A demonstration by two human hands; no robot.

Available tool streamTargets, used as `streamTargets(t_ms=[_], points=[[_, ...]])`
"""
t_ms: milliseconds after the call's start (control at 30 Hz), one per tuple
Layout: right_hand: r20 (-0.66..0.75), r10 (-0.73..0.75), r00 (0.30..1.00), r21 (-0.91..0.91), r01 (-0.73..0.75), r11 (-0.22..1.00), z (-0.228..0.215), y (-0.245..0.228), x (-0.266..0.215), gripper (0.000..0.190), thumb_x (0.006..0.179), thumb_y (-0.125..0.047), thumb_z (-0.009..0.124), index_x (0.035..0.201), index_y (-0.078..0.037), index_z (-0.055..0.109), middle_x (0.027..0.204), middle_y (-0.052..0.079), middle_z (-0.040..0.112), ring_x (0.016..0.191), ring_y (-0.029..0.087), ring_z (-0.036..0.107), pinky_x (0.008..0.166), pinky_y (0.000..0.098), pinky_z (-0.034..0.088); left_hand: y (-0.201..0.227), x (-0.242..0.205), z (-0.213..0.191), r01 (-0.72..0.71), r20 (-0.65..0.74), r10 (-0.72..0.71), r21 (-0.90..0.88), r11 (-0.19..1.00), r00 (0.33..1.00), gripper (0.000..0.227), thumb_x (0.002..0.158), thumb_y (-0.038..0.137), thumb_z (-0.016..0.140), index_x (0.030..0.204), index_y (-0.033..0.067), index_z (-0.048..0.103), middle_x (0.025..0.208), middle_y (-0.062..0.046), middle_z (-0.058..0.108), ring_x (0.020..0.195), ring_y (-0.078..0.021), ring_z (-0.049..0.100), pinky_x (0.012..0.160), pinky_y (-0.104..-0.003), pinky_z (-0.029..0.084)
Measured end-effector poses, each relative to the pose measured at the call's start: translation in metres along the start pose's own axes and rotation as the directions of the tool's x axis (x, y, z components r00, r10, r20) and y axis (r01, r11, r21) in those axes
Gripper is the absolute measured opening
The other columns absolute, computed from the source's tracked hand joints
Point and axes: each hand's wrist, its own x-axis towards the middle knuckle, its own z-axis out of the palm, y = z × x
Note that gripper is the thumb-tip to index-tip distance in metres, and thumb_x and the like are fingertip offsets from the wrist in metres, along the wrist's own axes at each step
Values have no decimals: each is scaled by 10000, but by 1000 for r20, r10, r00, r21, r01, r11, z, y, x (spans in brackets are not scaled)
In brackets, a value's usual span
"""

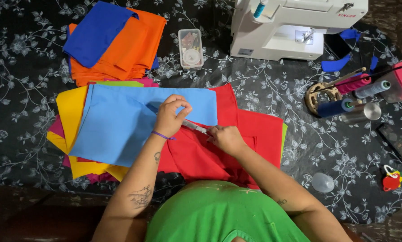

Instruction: The person uses scissors to trim the edges of colorful fabric pieces on a sewing table.

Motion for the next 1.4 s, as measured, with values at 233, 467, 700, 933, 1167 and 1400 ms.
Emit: streamTargets(t_ms=[233, 467, 700, 933, 1167, 1400], points=[[300, 315, 900, 107, -360, 927, -46, 10, -21, 539, 813, -716, 767, 1111, -268, 743, 977, -5, 790, 958, 277, 802, 801, 466, 638, -51, -20, 5, 301, -135, -291, 61, 952, 947, 38, 1023, 187, 719, 1019, 163, 749, 968, -54, 781, 978, -305, 767, 869, -449, 641], [431, 458, 778, 103, -546, 831, -42, 13, -44, 645, 779, -788, 773, 1137, -253, 727, 1022, 24, 793, 1050, 319, 787, 882, 502, 633, -33, -46, 36, 468, 115, -700, 667, 580, 704, 425, 973, 555, 660, 1135, 172, 751, 1088, -139, 813, 1089, -370, 785, 942, -550, 623], [451, 412, 792, 102, -505, 857, -63, -6, -40, 558, 831, -708, 780, 1176, -273, 726, 1045, 5, 795, 1067, 300, 785, 897, 490, 626, -61, -63, 71, 420, 101, -676, 715, 559, 730, 504, 925, 523, 744, 1176, 86, 739, 1076, -149, 775, 1052, -385, 782, 889, -625, 604], [403, 298, 865, 43, -343, 938, -41, -10, -32, 570, 841, -657, 774, 1214, -236, 684, 1114, 37, 790, 1021, 319, 793, 855, 497, 641, -42, -72, 54, 520, 121, -707, 593, 615, 697, 353, 958, 453, 663, 1110, 167, 805, 1072, -126, 796, 1123, -388, 762, 931, -577, 615], [249, 107, 963, -17, -106, 994, -7, -3, -24, 478, 859, -598, 754, 1141, -225, 658, 1021, 6, 759, 830, 276, 801, 695, 471, 642, -34, -82, 31, 564, 80, -697, 526, 637, 713, 295, 962, 445, 691, 1112, 237, 836, 1067, -67, 834, 1128, -333, 764, 959, -500, 623], [-66, -114, 991, -105, 107, 989, 8, -4, -15, 389, 901, -565, 715, 1012, -200, 639, 810, -17, 647, 574, 235, 731, 510, 425, 578, -6, -80, 15, 584, 51, -675, 457, 671, 736, 303, 956, 442, 723, 1105, 204, 838, 1064, -50, 845, 1110, -292, 778, 930, -467, 631]])
